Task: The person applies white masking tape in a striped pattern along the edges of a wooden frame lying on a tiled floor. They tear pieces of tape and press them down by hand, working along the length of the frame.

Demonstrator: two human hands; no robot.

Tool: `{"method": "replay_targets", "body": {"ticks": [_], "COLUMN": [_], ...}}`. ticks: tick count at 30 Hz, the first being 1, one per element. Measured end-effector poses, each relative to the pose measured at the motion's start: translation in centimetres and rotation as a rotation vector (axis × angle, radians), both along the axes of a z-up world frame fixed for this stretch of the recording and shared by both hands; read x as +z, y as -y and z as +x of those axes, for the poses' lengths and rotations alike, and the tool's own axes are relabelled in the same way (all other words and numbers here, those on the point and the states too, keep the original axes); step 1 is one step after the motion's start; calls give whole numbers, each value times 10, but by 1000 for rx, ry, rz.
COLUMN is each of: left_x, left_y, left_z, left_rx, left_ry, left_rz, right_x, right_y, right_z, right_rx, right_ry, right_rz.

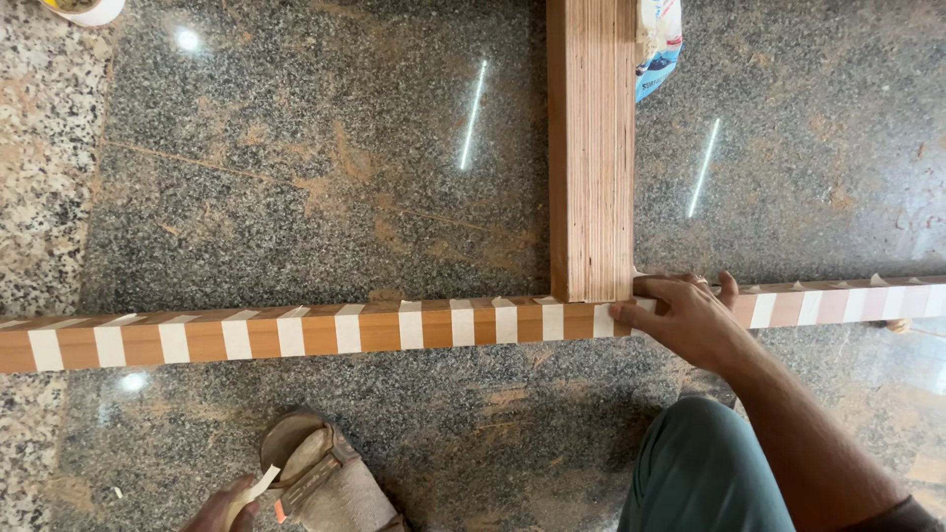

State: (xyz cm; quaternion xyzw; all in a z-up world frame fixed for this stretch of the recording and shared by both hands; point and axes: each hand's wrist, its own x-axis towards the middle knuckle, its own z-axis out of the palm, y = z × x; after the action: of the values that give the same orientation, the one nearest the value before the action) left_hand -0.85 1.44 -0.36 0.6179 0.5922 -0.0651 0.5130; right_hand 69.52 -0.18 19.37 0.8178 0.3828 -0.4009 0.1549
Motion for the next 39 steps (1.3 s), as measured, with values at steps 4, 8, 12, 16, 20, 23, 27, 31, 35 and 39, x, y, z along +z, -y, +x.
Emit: {"method": "replay_targets", "body": {"ticks": [4,8,12,16,20,23,27,31,35,39], "left_x": [1,35,131,227,273,268,240,216,209,204], "left_y": [-4,-15,-43,-66,-99,-120,-116,-96,-92,-90], "left_z": [-3,26,98,210,321,405,493,520,517,529], "left_rx": [110,-7,-191,-518,-794,-775,-685,-629,-590,-551], "left_ry": [127,45,-314,-59,293,225,-85,-118,-167,-219], "left_rz": [144,26,-33,249,443,481,548,192,151,48], "right_x": [4,4,-12,-18,-1,4,-6,-1,11,12], "right_y": [-8,-10,8,19,14,9,10,8,-2,-10], "right_z": [-10,-5,2,9,-4,-7,-3,2,-5,-4], "right_rx": [-47,-59,-33,96,124,108,44,8,20,15], "right_ry": [4,21,-18,-7,-34,-8,-61,-70,-82,-93], "right_rz": [29,31,47,271,339,336,219,216,176,102]}}
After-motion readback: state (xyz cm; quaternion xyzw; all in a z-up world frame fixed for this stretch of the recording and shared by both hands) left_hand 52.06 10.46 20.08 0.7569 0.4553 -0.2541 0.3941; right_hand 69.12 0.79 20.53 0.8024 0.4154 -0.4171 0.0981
